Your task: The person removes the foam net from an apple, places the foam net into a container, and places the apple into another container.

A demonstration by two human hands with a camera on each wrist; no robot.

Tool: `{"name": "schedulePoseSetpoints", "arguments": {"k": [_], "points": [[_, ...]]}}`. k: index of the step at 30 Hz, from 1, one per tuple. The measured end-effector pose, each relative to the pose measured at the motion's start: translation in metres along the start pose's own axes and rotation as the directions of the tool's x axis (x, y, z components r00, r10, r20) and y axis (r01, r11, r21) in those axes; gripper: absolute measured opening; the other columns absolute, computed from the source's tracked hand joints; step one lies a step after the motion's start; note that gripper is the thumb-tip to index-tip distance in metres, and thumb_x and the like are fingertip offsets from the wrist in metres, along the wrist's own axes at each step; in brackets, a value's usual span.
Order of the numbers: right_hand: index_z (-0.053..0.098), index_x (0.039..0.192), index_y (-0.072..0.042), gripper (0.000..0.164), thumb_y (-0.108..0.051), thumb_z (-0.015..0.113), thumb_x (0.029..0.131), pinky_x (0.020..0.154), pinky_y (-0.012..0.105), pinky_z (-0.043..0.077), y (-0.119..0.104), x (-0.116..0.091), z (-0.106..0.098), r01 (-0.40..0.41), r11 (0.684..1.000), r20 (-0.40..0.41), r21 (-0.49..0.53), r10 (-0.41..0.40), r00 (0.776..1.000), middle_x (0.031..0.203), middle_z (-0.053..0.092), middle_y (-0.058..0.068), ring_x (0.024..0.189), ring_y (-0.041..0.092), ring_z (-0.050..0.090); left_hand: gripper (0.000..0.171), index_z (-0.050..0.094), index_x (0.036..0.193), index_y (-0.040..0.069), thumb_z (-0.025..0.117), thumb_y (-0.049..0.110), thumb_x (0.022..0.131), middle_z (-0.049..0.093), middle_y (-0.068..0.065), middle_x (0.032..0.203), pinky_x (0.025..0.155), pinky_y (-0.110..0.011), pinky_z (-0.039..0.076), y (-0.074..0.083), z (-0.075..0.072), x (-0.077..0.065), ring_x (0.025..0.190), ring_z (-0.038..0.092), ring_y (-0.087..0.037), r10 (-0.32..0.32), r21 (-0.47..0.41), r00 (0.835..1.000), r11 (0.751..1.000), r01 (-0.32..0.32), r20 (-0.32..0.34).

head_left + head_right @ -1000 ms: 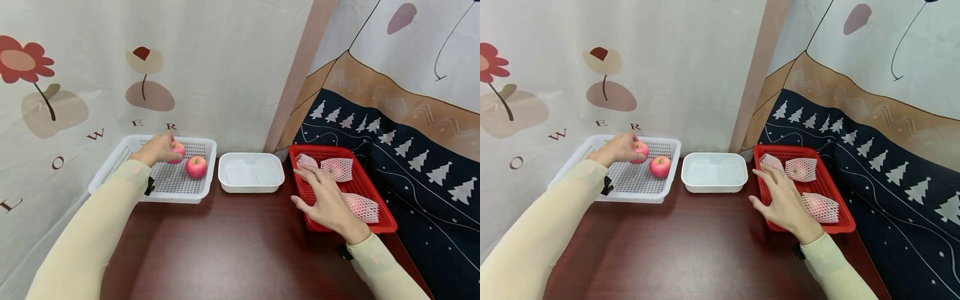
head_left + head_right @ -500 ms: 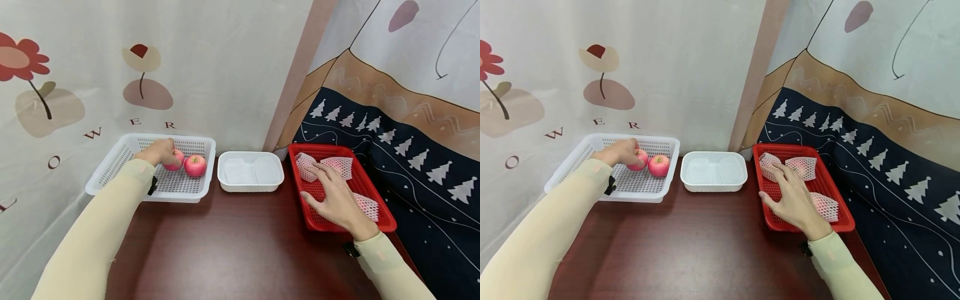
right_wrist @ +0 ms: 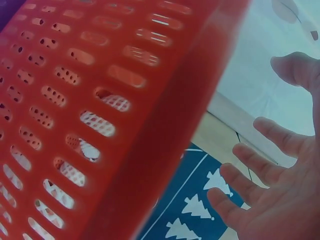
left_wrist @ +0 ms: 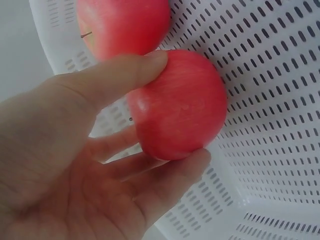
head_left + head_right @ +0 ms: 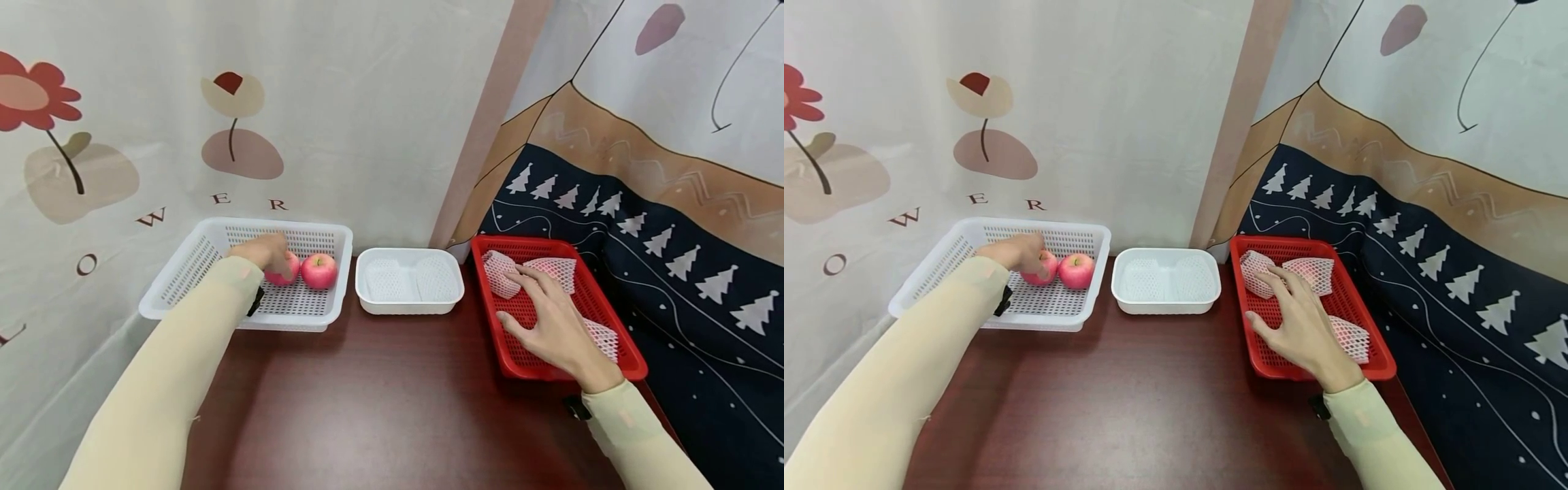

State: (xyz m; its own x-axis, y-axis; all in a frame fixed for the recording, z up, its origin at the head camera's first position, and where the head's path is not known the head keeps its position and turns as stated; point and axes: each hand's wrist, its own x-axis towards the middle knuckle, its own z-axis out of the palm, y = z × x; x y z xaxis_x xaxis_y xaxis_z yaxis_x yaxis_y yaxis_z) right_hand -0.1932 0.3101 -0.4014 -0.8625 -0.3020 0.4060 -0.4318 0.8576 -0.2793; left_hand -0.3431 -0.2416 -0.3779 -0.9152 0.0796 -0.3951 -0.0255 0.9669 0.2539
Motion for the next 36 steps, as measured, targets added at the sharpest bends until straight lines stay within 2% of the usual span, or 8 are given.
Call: {"name": "schedulePoseSetpoints", "arguments": {"k": [4,8,13,21,27,29,31,36], "points": [[0.064,0.163,-0.011,0.071,-0.034,0.088,0.100,0.127,0.080,0.045,0.000,0.001,0.001,-0.002,1.000,0.004,0.002,0.002,1.000,0.173,0.056,0.020,0.158,0.045,0.052,0.038,0.061,0.114,0.004,0.090,0.019,0.094,0.062,-0.014,0.106,0.088,-0.045,0.052,0.002,-0.001,-0.001,0.102,0.060,-0.030,-0.003,0.035,1.000,0.999,0.003,-0.005],[0.063,0.164,-0.012,0.072,-0.034,0.087,0.101,0.128,0.081,0.044,0.000,0.001,0.001,-0.012,1.000,0.014,0.001,0.012,1.000,0.173,0.056,0.021,0.159,0.046,0.051,0.044,0.064,0.123,0.000,0.090,0.021,0.095,0.065,-0.016,0.111,0.088,-0.045,0.054,0.001,-0.002,-0.005,0.103,0.061,-0.031,-0.001,0.046,1.000,0.999,0.001,0.002],[0.062,0.165,-0.011,0.074,-0.033,0.088,0.100,0.128,0.081,0.044,0.002,0.001,0.000,-0.025,1.000,0.023,-0.003,0.025,0.999,0.173,0.056,0.022,0.158,0.047,0.051,0.055,0.061,0.134,-0.001,0.090,0.025,0.097,0.065,-0.021,0.121,0.098,-0.050,0.055,-0.004,0.001,-0.007,0.115,0.061,-0.037,0.008,0.035,1.000,0.999,-0.009,0.009],[0.061,0.165,-0.010,0.073,-0.030,0.089,0.100,0.128,0.082,0.042,0.008,0.001,-0.003,-0.052,0.999,0.034,0.003,0.052,0.998,0.173,0.055,0.024,0.158,0.050,0.051,0.053,0.060,0.137,-0.002,0.081,0.030,0.101,0.066,-0.025,0.129,0.108,-0.058,0.055,-0.005,0.003,-0.018,0.120,0.060,-0.042,0.046,0.039,0.998,0.998,-0.044,-0.037],[0.062,0.165,-0.010,0.072,-0.031,0.087,0.101,0.125,0.082,0.044,0.015,0.002,-0.005,-0.059,0.998,0.038,0.003,0.059,0.998,0.171,0.057,0.024,0.154,0.051,0.053,0.069,0.051,0.162,-0.009,0.071,0.032,0.109,0.062,-0.035,0.157,0.130,-0.070,0.047,0.000,0.001,-0.028,0.143,0.060,-0.050,0.112,0.032,0.992,0.993,-0.110,-0.057],[0.060,0.166,-0.011,0.072,-0.032,0.086,0.102,0.126,0.083,0.043,0.018,0.002,-0.006,-0.080,0.997,0.055,0.002,0.080,0.995,0.172,0.056,0.024,0.155,0.052,0.052,0.076,0.045,0.170,-0.008,0.069,0.035,0.112,0.058,-0.035,0.166,0.134,-0.073,0.043,0.002,0.001,-0.033,0.152,0.057,-0.052,0.123,0.035,0.990,0.992,-0.120,-0.071],[0.057,0.169,-0.014,0.073,-0.034,0.084,0.105,0.126,0.084,0.041,0.022,0.002,-0.007,-0.114,0.993,0.090,0.001,0.113,0.989,0.173,0.053,0.023,0.157,0.052,0.050,0.079,0.042,0.172,-0.007,0.068,0.038,0.113,0.056,-0.035,0.168,0.133,-0.075,0.042,0.003,0.000,-0.039,0.153,0.057,-0.053,0.129,0.036,0.988,0.991,-0.127,-0.079],[0.048,0.176,-0.017,0.080,-0.041,0.081,0.108,0.127,0.089,0.037,0.030,0.002,-0.011,-0.197,0.980,0.190,-0.025,0.198,0.962,0.179,0.045,0.025,0.163,0.055,0.040,0.080,0.041,0.174,-0.006,0.064,0.035,0.109,0.051,-0.032,0.176,0.134,-0.075,0.042,0.007,-0.001,-0.053,0.160,0.052,-0.053,0.175,0.040,0.977,0.984,-0.171,-0.119]]}}
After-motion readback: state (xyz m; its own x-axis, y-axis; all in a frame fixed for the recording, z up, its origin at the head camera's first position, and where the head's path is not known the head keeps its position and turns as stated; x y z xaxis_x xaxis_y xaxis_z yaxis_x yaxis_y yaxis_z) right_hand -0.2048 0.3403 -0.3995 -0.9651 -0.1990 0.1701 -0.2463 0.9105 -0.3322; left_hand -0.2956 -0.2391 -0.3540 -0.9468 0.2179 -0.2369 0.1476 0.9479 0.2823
